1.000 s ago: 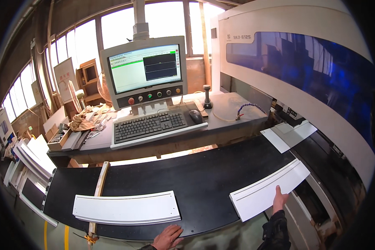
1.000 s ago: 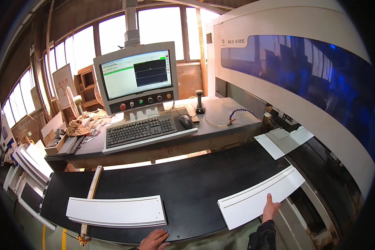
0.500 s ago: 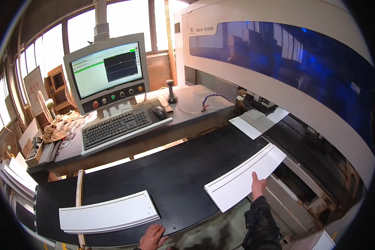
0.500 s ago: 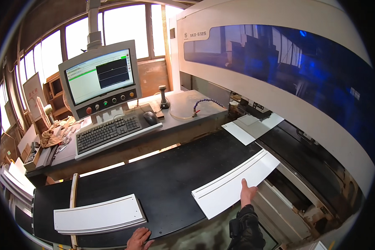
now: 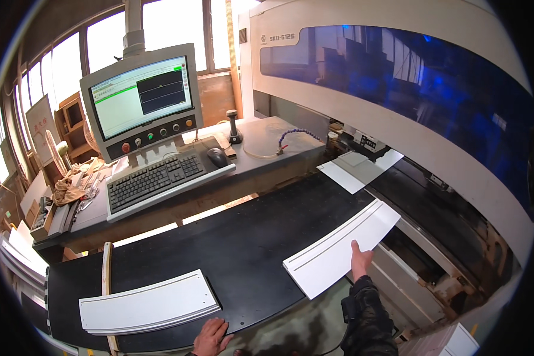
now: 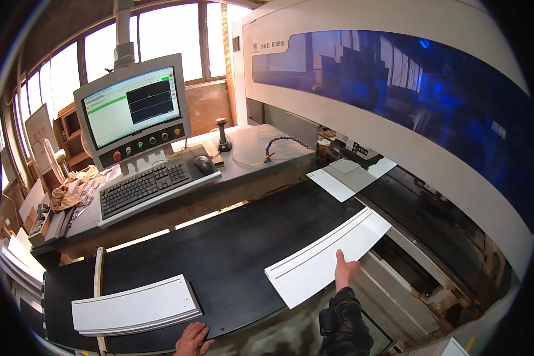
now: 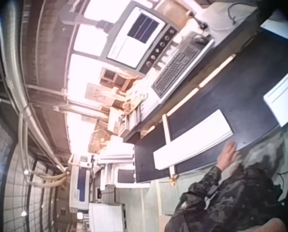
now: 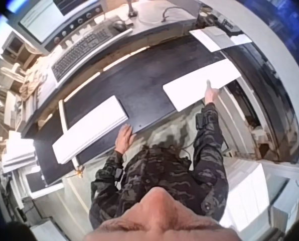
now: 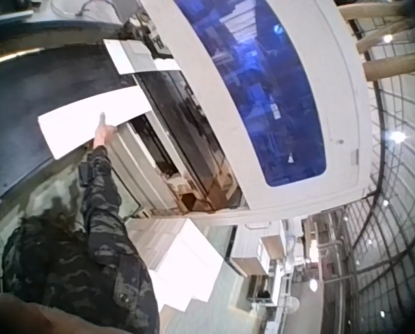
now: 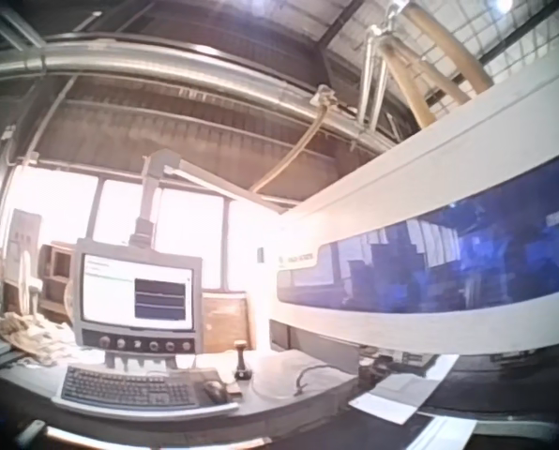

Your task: Trimming the edges of wooden boards using a utility knife and feeding them into a processing machine in a furniture factory.

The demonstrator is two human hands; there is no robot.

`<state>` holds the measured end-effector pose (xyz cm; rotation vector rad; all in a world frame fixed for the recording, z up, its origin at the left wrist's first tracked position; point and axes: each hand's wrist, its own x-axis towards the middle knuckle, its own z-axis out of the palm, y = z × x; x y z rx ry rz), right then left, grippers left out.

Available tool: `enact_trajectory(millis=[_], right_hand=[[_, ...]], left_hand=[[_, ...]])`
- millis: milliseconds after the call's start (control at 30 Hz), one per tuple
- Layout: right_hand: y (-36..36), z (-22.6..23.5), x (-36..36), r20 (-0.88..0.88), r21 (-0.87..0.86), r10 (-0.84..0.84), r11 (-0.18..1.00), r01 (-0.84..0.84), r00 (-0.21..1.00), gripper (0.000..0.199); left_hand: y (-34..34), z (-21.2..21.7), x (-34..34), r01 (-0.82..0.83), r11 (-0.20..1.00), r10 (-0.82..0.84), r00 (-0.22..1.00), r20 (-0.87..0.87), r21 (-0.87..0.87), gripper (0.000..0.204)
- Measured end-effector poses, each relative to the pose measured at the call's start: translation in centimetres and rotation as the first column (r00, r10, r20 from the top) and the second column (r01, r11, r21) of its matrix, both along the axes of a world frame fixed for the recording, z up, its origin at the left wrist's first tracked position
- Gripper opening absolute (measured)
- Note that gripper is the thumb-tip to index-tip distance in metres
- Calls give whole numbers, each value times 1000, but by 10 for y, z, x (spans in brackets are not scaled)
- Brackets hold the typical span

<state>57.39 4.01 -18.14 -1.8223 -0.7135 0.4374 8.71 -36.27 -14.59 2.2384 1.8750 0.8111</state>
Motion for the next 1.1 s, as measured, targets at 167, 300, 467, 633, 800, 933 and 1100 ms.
enact_trajectory(millis=[167, 300, 467, 633, 800, 933, 1100], right_hand=[[-3, 2, 0, 5, -29, -23, 999, 23, 1000, 87], [-4, 7, 1, -66, -56, 29, 998, -33, 997, 84], [-3, 5, -1, 27, -52, -19, 998, 20, 999, 95], [0, 2, -3, 5, -56, -9, 998, 10, 1000, 94], [0, -10, 16, 2, -9, -29, 1000, 29, 1000, 91], [-3, -2, 5, -50, -7, -22, 1000, 21, 999, 93], [-15, 29, -6, -78, -66, -18, 998, 12, 997, 97]], left_hand=[[2, -2, 0, 4, 1000, -4, 1000, -5, 8, 51], [2, 7, 3, -6, 1000, 6, 1000, 15, -21, 51], [4, 9, 5, -29, 996, 31, 999, 18, -81, 51], [3, 4, 2, -29, 996, 31, 999, 28, -84, 51], [7, 11, 6, 29, 997, -27, 999, 40, -74, 51], [1, 9, 9, 6, 997, -3, 1000, 31, -76, 50], [-1, 9, 14, -7, 998, 7, 1000, -2, -56, 50]])
